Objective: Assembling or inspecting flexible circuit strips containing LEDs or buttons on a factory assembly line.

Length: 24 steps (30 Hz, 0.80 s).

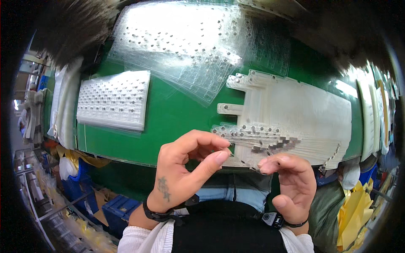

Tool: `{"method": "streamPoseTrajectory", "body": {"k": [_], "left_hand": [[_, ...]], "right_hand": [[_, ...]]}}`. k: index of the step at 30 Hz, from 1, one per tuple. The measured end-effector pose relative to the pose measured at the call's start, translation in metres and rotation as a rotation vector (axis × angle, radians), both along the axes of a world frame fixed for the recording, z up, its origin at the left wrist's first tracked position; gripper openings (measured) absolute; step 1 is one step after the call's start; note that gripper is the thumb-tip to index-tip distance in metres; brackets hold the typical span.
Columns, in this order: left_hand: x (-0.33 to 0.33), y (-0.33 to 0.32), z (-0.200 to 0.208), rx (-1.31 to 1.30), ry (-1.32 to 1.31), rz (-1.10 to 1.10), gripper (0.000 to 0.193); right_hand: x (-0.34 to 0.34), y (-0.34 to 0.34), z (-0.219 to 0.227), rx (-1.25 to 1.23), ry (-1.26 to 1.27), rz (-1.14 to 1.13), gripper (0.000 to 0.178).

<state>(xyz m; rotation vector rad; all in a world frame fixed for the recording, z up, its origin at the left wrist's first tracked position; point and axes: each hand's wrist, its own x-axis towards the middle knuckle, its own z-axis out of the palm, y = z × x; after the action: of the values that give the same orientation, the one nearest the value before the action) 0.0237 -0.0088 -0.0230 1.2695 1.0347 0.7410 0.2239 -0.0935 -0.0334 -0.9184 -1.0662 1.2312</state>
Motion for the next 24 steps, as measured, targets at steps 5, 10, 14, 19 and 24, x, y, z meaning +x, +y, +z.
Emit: {"method": "streamPoseTrajectory", "body": {"k": [5,10,14,19,24], "left_hand": [[-0.004,-0.001,-0.007,-0.050,-0.092,0.039,0.014],[-0.005,-0.001,-0.008,-0.032,-0.127,0.027,0.008],[-0.009,0.001,-0.006,0.161,-0.105,-0.027,0.007],[-0.009,-0.002,0.003,0.135,-0.091,-0.028,0.006],[-0.011,-0.003,0.006,0.136,-0.086,-0.056,0.006]], "right_hand": [[-0.002,-0.003,-0.001,-0.012,0.051,-0.004,0.054],[-0.003,-0.005,0.003,-0.061,0.038,-0.053,0.054],[-0.001,0.002,-0.001,-0.011,-0.606,-0.256,0.058],[-0.006,0.007,-0.005,-0.037,-0.425,-0.224,0.059],[-0.011,0.015,0.000,-0.183,-0.058,-0.181,0.056]]}}
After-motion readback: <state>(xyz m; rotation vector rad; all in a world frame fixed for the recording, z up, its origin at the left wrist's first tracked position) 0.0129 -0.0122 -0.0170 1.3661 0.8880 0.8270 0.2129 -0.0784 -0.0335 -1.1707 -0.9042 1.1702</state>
